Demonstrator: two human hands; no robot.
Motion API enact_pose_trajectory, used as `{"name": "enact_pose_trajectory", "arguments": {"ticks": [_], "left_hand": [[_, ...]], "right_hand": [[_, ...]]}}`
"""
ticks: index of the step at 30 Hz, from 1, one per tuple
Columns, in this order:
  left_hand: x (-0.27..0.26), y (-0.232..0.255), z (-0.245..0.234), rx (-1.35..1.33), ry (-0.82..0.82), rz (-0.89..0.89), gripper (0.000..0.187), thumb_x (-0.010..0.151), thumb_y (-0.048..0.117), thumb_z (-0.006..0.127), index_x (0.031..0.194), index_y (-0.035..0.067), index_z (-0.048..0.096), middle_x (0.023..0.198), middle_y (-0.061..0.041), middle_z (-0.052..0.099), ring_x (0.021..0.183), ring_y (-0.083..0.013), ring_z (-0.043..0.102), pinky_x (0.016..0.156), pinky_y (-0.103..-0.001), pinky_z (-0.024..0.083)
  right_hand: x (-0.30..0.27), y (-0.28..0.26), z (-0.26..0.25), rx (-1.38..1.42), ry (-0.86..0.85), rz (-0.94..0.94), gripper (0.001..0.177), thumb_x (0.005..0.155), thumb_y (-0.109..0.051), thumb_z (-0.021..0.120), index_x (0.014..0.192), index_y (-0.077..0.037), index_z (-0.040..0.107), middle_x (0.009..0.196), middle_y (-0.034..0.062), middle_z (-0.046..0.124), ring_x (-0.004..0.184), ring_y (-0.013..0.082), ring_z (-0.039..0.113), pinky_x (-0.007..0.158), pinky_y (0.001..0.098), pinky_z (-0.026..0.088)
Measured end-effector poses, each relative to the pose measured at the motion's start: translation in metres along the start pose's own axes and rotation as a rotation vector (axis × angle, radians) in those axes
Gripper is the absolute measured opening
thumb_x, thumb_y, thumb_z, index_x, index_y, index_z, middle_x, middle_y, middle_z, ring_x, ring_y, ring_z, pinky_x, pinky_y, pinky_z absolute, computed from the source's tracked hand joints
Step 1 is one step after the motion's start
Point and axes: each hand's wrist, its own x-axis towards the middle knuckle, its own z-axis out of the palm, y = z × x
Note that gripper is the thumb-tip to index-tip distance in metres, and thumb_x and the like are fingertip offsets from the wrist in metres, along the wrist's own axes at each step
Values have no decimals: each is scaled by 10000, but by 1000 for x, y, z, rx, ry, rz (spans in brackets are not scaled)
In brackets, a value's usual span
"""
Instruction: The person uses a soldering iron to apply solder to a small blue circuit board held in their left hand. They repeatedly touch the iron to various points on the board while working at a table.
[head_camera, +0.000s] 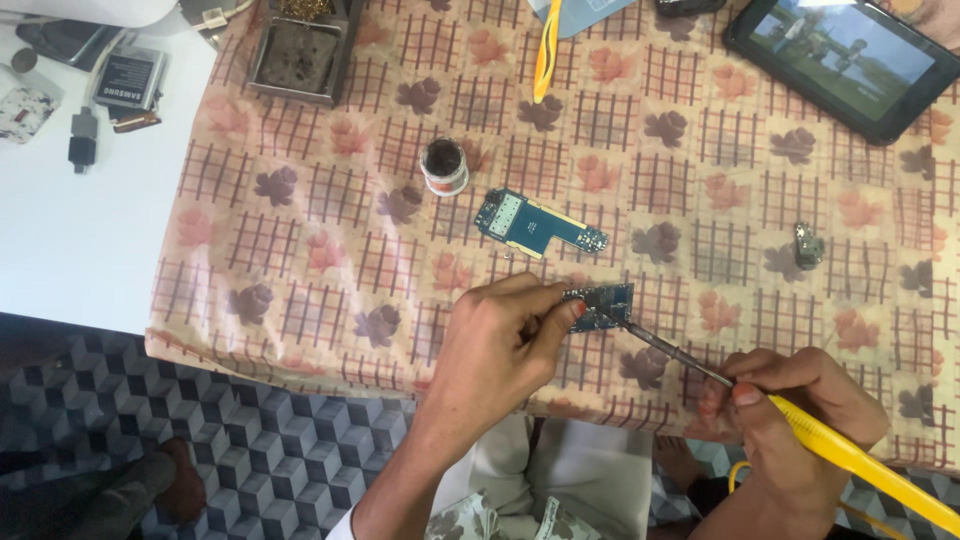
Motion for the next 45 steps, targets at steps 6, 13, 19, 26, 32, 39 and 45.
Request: {"name": "enact_pose_trajectory", "arguments": {"ticks": [6, 13, 19, 26, 32, 39, 45], "left_hand": [[-1, -2, 0, 27, 0, 29, 150, 893, 50, 734, 1014, -30, 775, 689, -85, 654, 493, -135, 549, 455, -327, 405], [0, -4, 2, 40, -23, 14, 150, 903, 52, 729, 1020, -24, 784, 653, -77, 620, 477, -135, 505, 430, -341, 363], [-1, -5, 2, 27, -26, 16, 114, 913, 53, 729, 977, -24, 782, 664, -61, 626, 489, -120, 508, 425, -335, 360], [0, 2, 1, 12, -8, -34, 121, 906, 66, 720, 945, -28, 783, 656, -85, 628, 482, -139, 516, 442, -343, 378], [4, 5, -2, -3, -46, -78, 149, 943, 77, 672, 957, -26, 778, 684, -84, 665, 486, -147, 528, 439, -335, 376], [5, 6, 2, 0, 24, -61, 142, 908, 79, 691, 959, -17, 782, 715, -90, 718, 479, -131, 565, 423, -301, 408], [4, 10, 3, -16, 38, -76, 135, 877, 71, 705, 944, -19, 780, 706, -92, 709, 470, -124, 573, 426, -294, 418]], "right_hand": [[3, -10, 4, -38, -71, 38, 126, 974, 50, 637, 902, 89, 541, 804, 241, 665, 709, 229, 688, 618, 360, 629], [5, 1, -3, 105, -20, -29, 165, 1035, 42, 647, 924, 122, 554, 752, 236, 658, 626, 227, 681, 610, 344, 591], [4, -1, -4, -61, -80, 68, 129, 968, 21, 633, 884, 75, 551, 728, 240, 679, 614, 235, 681, 569, 368, 596], [1, 4, -3, 86, -7, -5, 164, 1026, 34, 653, 908, 114, 571, 814, 251, 680, 627, 220, 672, 619, 320, 559], [0, 3, -10, 59, 6, 34, 121, 1001, 60, 652, 928, 123, 580, 848, 250, 673, 678, 216, 663, 629, 299, 529], [1, -23, 18, 48, 63, 58, 281, 1057, -126, 663, 998, 129, 562, 912, 257, 662, 778, 240, 640, 789, 325, 527], [35, -23, 18, 417, -216, -29, 560, 966, -490, 659, 1149, 35, 585, 938, 197, 720, 762, 288, 728, 669, 349, 609]]}}
